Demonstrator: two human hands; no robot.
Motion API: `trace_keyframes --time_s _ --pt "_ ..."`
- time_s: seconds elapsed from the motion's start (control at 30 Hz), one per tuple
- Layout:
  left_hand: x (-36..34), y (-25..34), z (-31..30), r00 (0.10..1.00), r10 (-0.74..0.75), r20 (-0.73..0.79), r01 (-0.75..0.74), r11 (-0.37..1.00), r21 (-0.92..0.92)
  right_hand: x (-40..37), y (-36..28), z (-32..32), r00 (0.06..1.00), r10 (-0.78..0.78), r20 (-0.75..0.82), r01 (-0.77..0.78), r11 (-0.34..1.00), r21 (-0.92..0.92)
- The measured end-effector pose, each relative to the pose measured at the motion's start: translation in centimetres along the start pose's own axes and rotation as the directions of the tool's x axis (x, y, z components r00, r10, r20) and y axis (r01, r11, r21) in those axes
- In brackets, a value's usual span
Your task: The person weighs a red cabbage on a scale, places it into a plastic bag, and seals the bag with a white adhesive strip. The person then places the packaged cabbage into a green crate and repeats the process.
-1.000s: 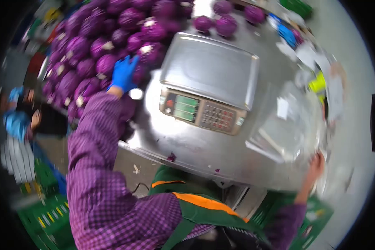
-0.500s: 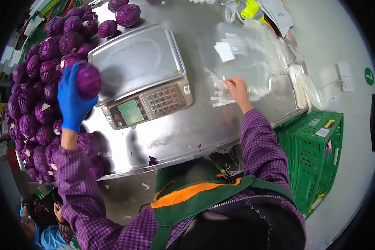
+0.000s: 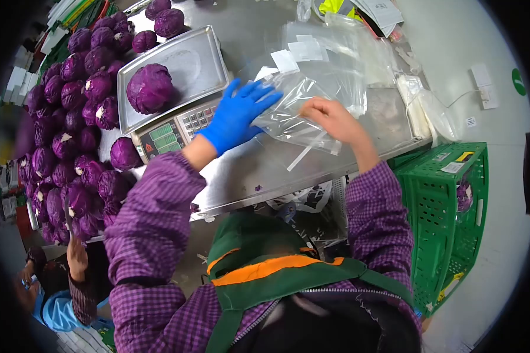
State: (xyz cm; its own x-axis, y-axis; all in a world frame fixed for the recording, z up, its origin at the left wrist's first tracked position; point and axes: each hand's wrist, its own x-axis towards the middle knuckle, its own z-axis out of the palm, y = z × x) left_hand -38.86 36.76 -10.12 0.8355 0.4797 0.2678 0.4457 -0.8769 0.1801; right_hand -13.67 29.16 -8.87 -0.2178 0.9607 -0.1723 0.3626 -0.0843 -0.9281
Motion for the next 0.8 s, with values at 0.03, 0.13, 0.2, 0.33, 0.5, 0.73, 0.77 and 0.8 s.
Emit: trace_keyframes --time_s 0.03,0.13,0.2,0.33,0.5,0.73,0.77,0.8 --pt "0.4 0.4 0.9 1.0 -0.004 0.0 0.004 1.0 0.002 -1.5 -0.7 0.5 0.999 -0.051 -0.008 0.051 0.99 0.135" --pt "0.8 1.6 2.9 0.858 -0.422 0.293 0.511 0.759 -0.403 -6.2 -1.2 2.1 0.957 -0.178 -0.228 0.135 0.972 -0.193" --pt "0.1 2.2 4.1 0.889 -0.436 0.14 0.446 0.753 -0.483 -6.6 4.3 2.3 0.94 -0.217 -0.264 0.119 0.932 -0.342" --pt "-0.7 5.4 2.4 0.859 -0.42 0.293 0.512 0.735 -0.445 -4.9 9.1 2.1 0.928 0.201 -0.313 -0.2 0.979 0.035" --pt "-3.2 9.2 -0.2 0.78 -0.346 0.522 0.625 0.486 -0.611 -3.0 15.9 3.6 0.963 -0.18 -0.199 0.122 0.954 -0.274" --pt "-8.0 8.6 -7.9 0.684 -0.473 0.555 0.7 0.211 -0.683 -3.1 7.1 -0.6 0.956 -0.206 -0.21 0.286 0.818 0.499" --pt "-8.9 8.5 -7.9 0.73 -0.461 0.504 0.658 0.28 -0.699 -2.9 4.5 0.0 0.953 -0.23 -0.198 0.3 0.811 0.503" --pt "-9.7 8.4 -7.1 0.771 -0.452 0.448 0.58 0.212 -0.786 -2.6 2.1 0.7 0.952 -0.293 -0.085 0.304 0.886 0.35"
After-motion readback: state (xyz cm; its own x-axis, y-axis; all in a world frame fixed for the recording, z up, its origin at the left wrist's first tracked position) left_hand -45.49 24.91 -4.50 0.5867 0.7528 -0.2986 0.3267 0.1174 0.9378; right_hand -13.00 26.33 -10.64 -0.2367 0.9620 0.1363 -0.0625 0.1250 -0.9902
